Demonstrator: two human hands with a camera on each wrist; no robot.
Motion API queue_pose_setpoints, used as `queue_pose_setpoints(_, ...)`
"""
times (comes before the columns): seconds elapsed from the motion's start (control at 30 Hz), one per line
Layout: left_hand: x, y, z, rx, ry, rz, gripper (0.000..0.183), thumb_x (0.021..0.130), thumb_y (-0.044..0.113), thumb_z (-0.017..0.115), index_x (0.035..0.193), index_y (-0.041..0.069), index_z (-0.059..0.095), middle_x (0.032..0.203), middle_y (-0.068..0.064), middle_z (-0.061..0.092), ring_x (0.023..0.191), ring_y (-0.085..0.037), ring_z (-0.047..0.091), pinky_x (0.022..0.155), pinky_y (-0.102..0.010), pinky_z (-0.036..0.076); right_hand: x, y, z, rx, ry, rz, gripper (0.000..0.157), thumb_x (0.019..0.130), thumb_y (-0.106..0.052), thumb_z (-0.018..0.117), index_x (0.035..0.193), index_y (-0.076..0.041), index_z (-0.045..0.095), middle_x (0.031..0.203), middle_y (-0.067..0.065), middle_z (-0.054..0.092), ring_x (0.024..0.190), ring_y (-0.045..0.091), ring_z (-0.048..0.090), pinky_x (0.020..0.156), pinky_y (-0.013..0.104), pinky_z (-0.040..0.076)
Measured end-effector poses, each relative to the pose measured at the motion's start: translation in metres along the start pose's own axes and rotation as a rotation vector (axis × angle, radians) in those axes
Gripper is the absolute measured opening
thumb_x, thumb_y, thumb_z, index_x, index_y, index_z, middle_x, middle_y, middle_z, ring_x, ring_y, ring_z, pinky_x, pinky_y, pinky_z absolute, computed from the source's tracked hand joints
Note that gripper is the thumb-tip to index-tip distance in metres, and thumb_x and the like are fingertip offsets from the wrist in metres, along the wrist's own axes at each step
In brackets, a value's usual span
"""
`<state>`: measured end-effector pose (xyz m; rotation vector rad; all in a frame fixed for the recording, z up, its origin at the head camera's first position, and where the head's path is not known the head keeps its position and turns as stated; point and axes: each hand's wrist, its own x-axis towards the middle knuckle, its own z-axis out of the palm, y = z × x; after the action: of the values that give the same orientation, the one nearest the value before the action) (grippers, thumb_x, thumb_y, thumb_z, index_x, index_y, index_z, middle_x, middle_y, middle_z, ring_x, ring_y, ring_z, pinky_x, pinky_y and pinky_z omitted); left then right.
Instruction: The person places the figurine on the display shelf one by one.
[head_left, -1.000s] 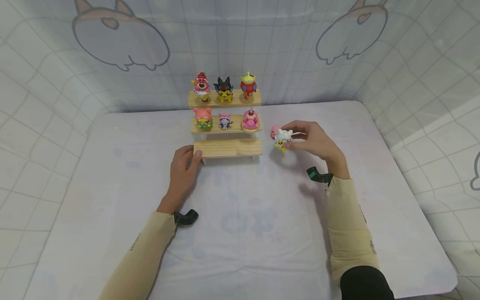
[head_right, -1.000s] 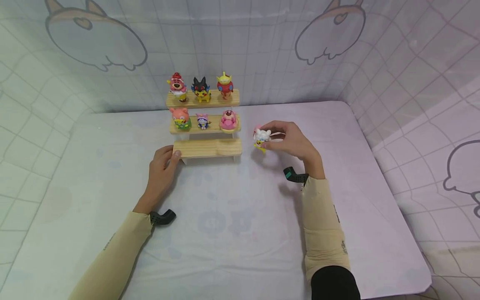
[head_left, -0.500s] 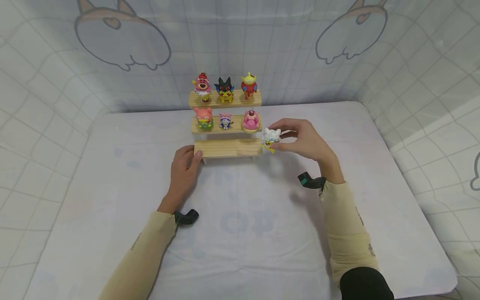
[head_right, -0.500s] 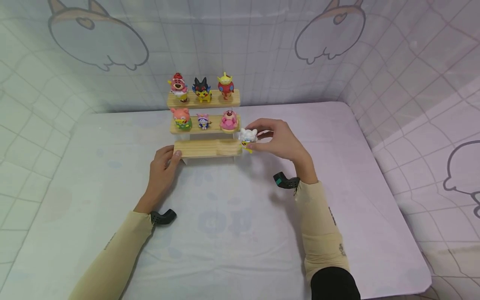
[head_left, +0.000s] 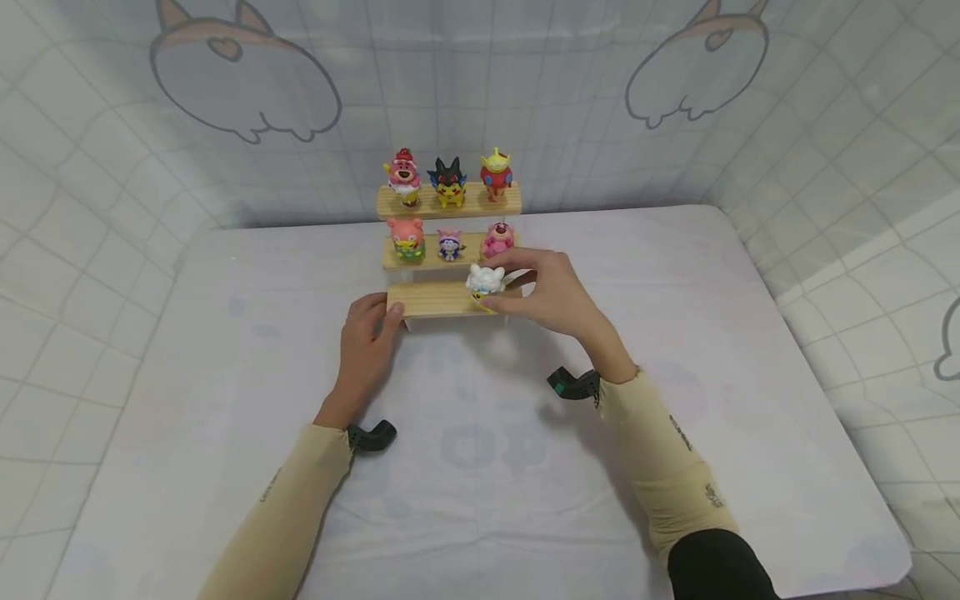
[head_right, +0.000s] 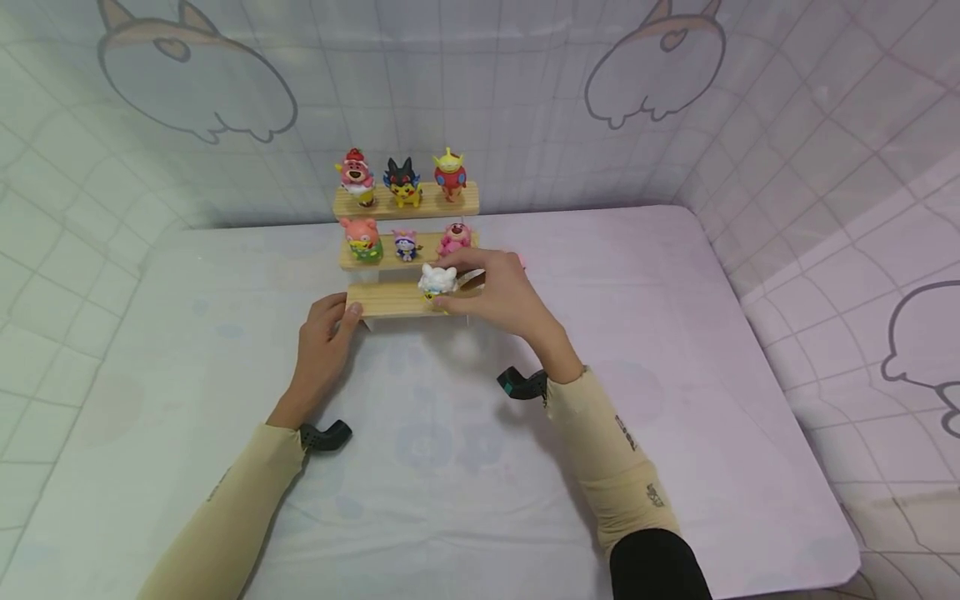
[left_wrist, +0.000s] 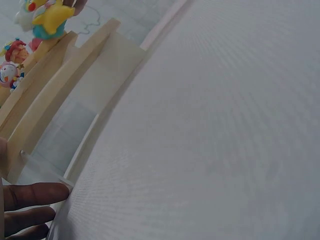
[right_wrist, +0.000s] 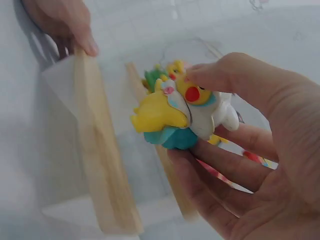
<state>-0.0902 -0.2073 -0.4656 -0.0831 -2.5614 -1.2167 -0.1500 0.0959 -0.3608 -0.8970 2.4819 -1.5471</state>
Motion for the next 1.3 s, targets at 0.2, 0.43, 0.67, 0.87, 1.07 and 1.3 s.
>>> queue_pose_setpoints(0.2,-0.001,0.001,-0.001,-0.007,0.006,0.009,0.044,0.111,0.029,0.055,0.121,-0.009,0.073,0.135,-0.022,0.064,0.136,-0.038,0.051,0.117,-0.054,0.036,0.007,-0.011,0.020,-0.005,-0.005,-0.008,0.046,0.081,-0.024,0.093,0.123,-0.013,0.077,0.113,-0.001,0.077,0.102,0.013,0.070,0.086,0.032,0.062)
queue_pose_setpoints(0.43,-0.002,0.000,0.001,-0.020,-0.006,-0.010,0.043,0.112,0.030,0.054,0.112,-0.007,0.075,0.137,-0.022,0.062,0.137,-0.038,0.050,0.118,-0.055,0.035,0.018,-0.012,0.040,-0.104,-0.014,-0.023,0.046,0.083,-0.028,0.091,0.124,-0.014,0.077,0.118,0.000,0.076,0.102,0.011,0.070,0.085,0.029,0.061)
queue_pose_setpoints(0.67,-0.002,0.001,0.001,-0.018,-0.001,0.009,0.042,0.112,0.030,0.055,0.115,-0.006,0.075,0.136,-0.021,0.063,0.136,-0.037,0.050,0.117,-0.054,0.036,0.023,-0.011,0.048,-0.211,-0.009,-0.064,0.044,0.085,-0.027,0.089,0.124,-0.011,0.076,0.113,0.003,0.078,0.099,0.015,0.072,0.084,0.032,0.060)
queue_pose_setpoints(0.87,-0.002,0.002,0.000,-0.016,0.008,0.006,0.042,0.112,0.030,0.054,0.114,-0.007,0.075,0.136,-0.021,0.063,0.137,-0.037,0.050,0.118,-0.054,0.035,0.026,-0.004,0.053,-0.274,-0.007,-0.081,0.043,0.086,-0.026,0.086,0.125,-0.010,0.075,0.111,0.004,0.079,0.099,0.017,0.073,0.087,0.034,0.060)
queue_pose_setpoints(1.07,-0.001,0.002,0.000,-0.016,0.015,0.012,0.040,0.111,0.028,0.055,0.111,-0.006,0.076,0.136,-0.022,0.063,0.136,-0.037,0.051,0.116,-0.053,0.037,0.024,-0.007,0.053,-0.327,-0.008,-0.075,0.045,0.087,-0.020,0.083,0.130,-0.010,0.072,0.112,0.007,0.077,0.096,0.018,0.073,0.084,0.033,0.061)
queue_pose_setpoints(1.3,-0.001,0.001,0.001,-0.014,0.020,0.008,0.040,0.111,0.028,0.055,0.111,-0.006,0.076,0.135,-0.021,0.064,0.135,-0.036,0.051,0.116,-0.054,0.037,0.020,-0.016,0.054,-0.411,0.006,-0.104,0.044,0.089,-0.014,0.074,0.132,-0.009,0.072,0.116,0.007,0.077,0.084,0.020,0.070,0.074,0.030,0.057)
